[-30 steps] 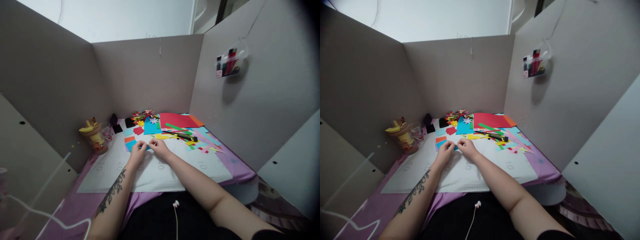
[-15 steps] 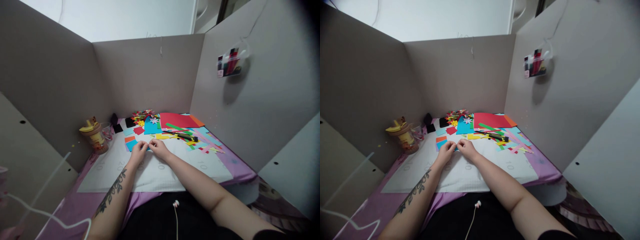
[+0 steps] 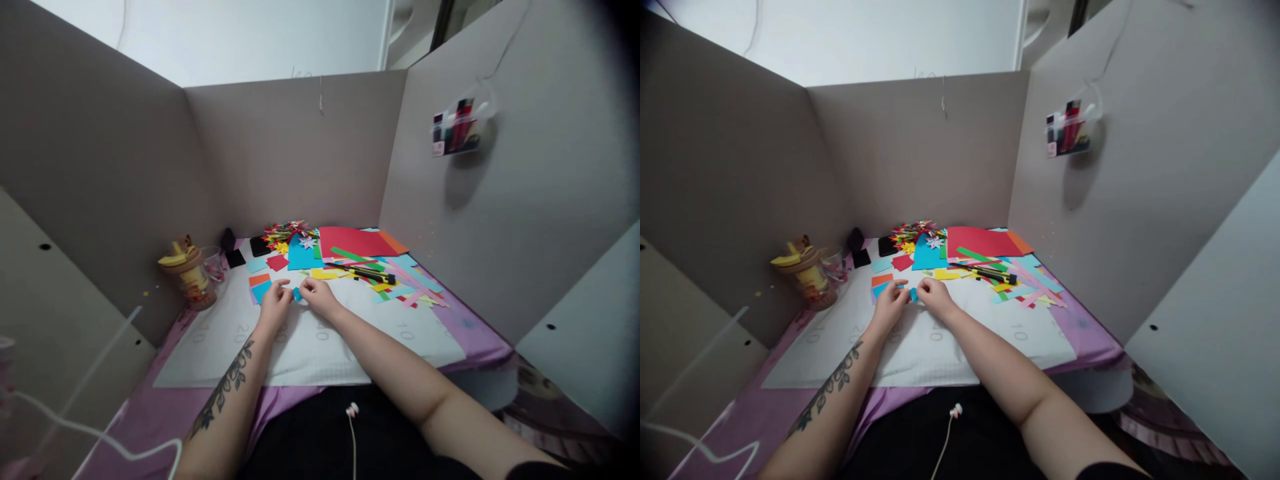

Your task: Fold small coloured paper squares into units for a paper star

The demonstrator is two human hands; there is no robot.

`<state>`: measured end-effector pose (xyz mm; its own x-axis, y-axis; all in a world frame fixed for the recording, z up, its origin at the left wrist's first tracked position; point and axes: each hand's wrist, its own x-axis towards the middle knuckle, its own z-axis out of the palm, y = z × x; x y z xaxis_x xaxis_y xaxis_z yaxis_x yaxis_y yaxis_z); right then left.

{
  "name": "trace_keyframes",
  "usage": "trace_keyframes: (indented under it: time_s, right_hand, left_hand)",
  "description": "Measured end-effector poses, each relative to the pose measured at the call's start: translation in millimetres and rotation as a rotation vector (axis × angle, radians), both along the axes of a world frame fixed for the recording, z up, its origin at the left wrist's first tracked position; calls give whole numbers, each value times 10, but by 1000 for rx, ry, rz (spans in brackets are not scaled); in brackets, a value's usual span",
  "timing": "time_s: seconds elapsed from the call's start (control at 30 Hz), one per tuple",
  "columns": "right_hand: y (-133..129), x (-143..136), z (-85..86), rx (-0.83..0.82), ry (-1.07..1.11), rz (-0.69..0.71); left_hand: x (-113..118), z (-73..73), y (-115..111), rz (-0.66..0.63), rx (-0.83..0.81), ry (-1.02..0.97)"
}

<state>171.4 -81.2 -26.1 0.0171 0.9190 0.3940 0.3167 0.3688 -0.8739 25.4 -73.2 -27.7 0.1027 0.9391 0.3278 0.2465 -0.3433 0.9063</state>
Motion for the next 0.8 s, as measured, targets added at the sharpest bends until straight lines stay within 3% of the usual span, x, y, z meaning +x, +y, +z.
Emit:
trace_keyframes:
  time_s: [0.33, 0.6, 0.8]
  right_hand:
    - [74, 62, -37, -3, 39, -119]
    - [40, 2, -39, 41, 27, 34]
    - [10, -15, -12, 32, 79, 16]
  left_hand:
    - [-72, 93, -16, 249, 38, 83]
    - [41, 43, -40, -9, 53, -2]
    - [30, 80, -79, -17, -2, 20]
